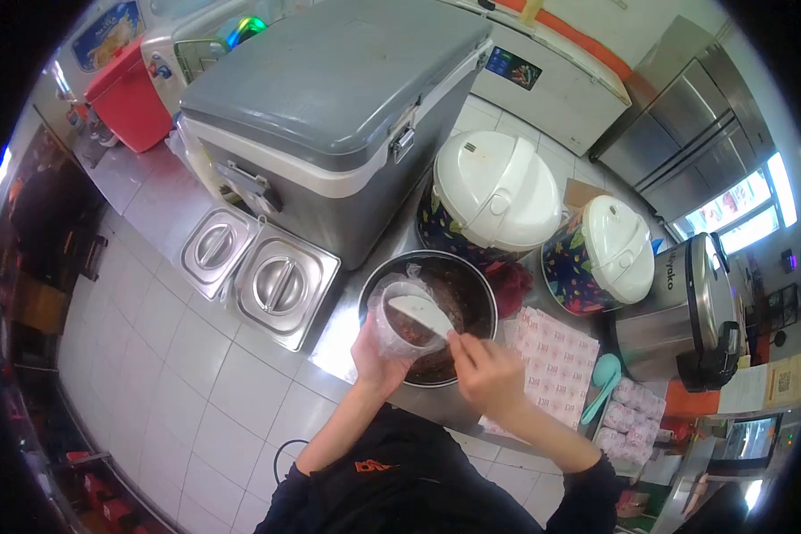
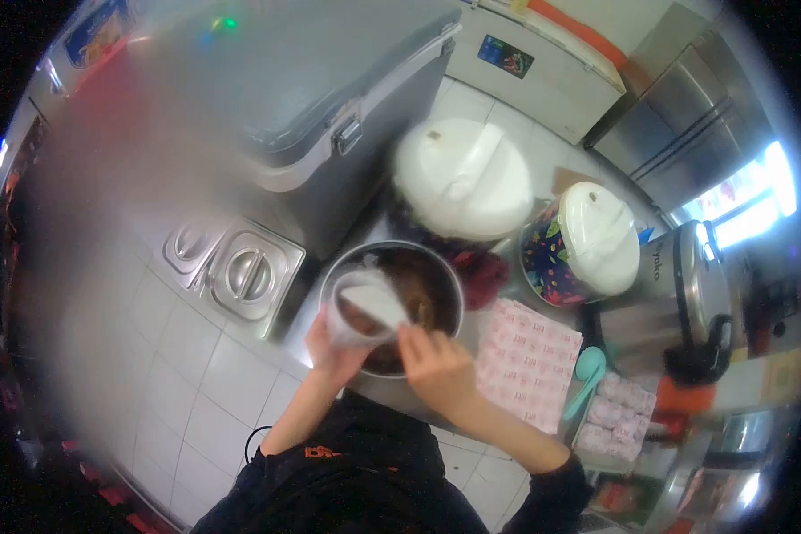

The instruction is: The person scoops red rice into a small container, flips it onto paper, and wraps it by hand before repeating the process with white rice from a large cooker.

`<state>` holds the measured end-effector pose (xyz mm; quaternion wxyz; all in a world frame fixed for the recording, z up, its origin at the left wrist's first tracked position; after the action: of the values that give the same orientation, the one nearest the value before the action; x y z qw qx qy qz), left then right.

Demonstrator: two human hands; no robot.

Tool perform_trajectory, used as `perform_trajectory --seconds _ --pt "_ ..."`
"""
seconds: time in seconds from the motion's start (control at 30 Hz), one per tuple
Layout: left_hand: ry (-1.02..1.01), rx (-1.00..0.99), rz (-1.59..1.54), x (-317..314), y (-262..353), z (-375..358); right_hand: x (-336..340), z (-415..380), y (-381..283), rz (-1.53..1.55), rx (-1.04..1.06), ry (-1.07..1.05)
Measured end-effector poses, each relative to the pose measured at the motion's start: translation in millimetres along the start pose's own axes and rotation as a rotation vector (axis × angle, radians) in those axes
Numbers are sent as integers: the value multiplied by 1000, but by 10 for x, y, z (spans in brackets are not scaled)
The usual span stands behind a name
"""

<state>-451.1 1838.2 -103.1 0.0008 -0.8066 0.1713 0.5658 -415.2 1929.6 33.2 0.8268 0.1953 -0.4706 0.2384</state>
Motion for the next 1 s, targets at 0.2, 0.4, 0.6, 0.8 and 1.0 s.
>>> perform_trajectory --seconds 0.2,0.4,0.6,0.8,1.0 --pt "-37 -42 7 159 161 -19 298 123 471 266 -226 165" --pt "-84 -287 28 236 650 -149 -657 155 947 81 -405 -301" --pt "-99 -399 -1 459 784 -95 -1739 50 -48 24 180 -320" --pt "-99 -448 -116 550 865 -69 -1306 -157 -495 206 494 -601" --pt "-74 -452 -70 543 828 -85 -1496 334 34 99 268 -359"
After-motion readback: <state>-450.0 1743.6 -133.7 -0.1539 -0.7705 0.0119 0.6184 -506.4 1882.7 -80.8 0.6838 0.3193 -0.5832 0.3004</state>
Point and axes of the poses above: each hand's wrist, its own z-axis towards the middle knuckle, its own x-axis out of the back of the hand, y = z × x, the point moved 9 cm from there along z, towards the middle knuckle, and after that the axes turned 5 degrees about y, right-handed, at the moved point
